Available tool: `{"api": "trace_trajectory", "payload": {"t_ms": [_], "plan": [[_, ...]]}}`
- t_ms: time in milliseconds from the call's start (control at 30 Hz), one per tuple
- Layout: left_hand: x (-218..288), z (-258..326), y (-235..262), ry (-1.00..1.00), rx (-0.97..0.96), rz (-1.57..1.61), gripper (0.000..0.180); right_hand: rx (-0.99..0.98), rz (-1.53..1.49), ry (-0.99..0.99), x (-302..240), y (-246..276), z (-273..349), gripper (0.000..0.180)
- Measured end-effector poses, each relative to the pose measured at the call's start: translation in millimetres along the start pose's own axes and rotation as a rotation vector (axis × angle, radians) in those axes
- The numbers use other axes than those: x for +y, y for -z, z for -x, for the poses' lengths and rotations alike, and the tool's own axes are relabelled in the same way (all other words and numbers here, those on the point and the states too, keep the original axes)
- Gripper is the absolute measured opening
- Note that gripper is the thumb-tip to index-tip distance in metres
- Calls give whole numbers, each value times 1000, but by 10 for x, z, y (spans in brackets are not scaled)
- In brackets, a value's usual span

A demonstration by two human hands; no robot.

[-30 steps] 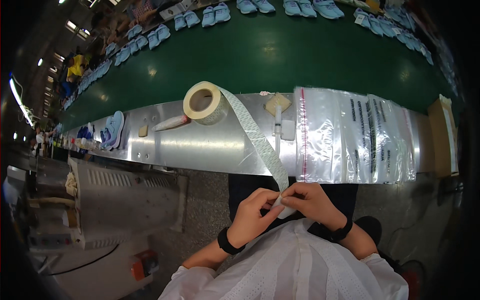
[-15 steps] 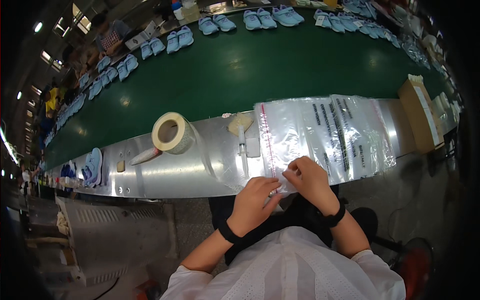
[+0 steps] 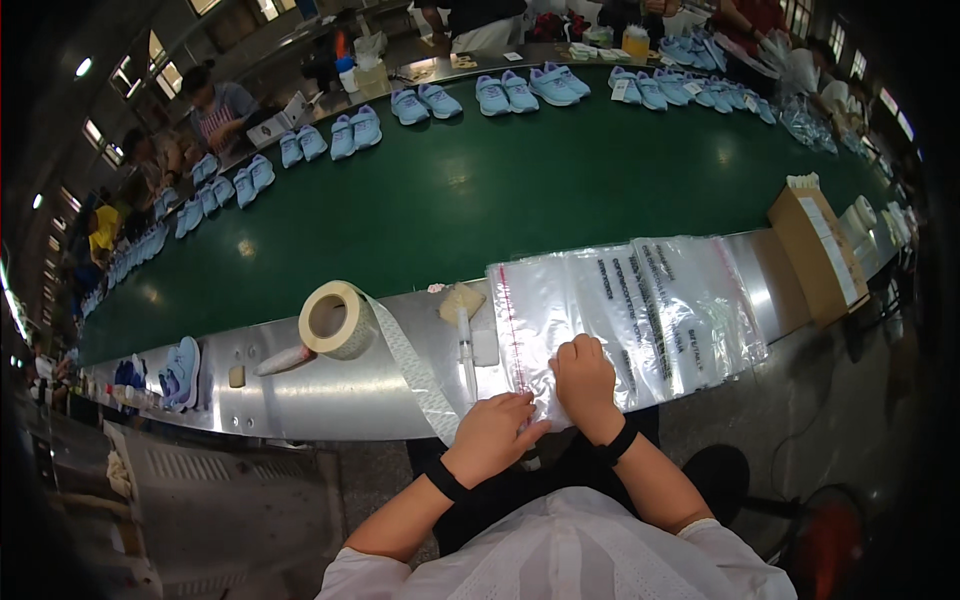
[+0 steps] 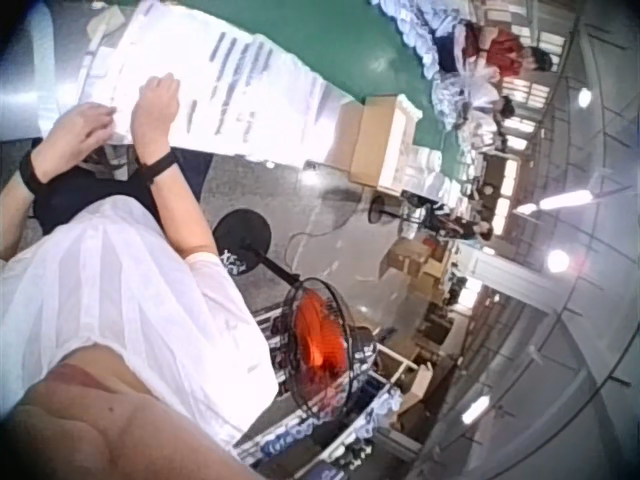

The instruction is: The person repeatedly picks up small white rectangular items and places them into clear plastic bags on a metal table. They fold the top of each bag to seal it and move the finished package to the side. The process is repeated continuously throughout the clip.

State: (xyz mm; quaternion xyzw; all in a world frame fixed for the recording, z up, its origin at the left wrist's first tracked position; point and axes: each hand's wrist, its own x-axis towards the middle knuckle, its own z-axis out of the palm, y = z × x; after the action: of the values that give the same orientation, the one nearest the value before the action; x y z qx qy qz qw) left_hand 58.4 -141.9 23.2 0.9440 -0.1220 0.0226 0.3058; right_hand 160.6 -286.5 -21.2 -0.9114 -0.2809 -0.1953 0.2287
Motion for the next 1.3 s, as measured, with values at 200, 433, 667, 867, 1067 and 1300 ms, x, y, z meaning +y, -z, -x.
{"api": "trace_trajectory", "payload": {"t_ms": [200,433,667,867,1067,1300], "plan": [[-178,-581,166,349,-294,1411,54,-16,-606,-289,205,121,-67,13],[-513,-1184,-427,569,-329,1796,39,37,-828,-443,546,478,-128,10],[-323,-1403,-253,566,-419,1534,43,-193,-777,-182,229,702,-225,16],[-103,-792,356,702,-193,1747,62,-107,-253,198,42,650,-14,28],[-93,460,506,559,113,1294,44,245,-1224,-853,872,773,-133,16],[-620,1363,-55,997,173,942,48,569,-55,-796,2230,1004,581,31]]}}
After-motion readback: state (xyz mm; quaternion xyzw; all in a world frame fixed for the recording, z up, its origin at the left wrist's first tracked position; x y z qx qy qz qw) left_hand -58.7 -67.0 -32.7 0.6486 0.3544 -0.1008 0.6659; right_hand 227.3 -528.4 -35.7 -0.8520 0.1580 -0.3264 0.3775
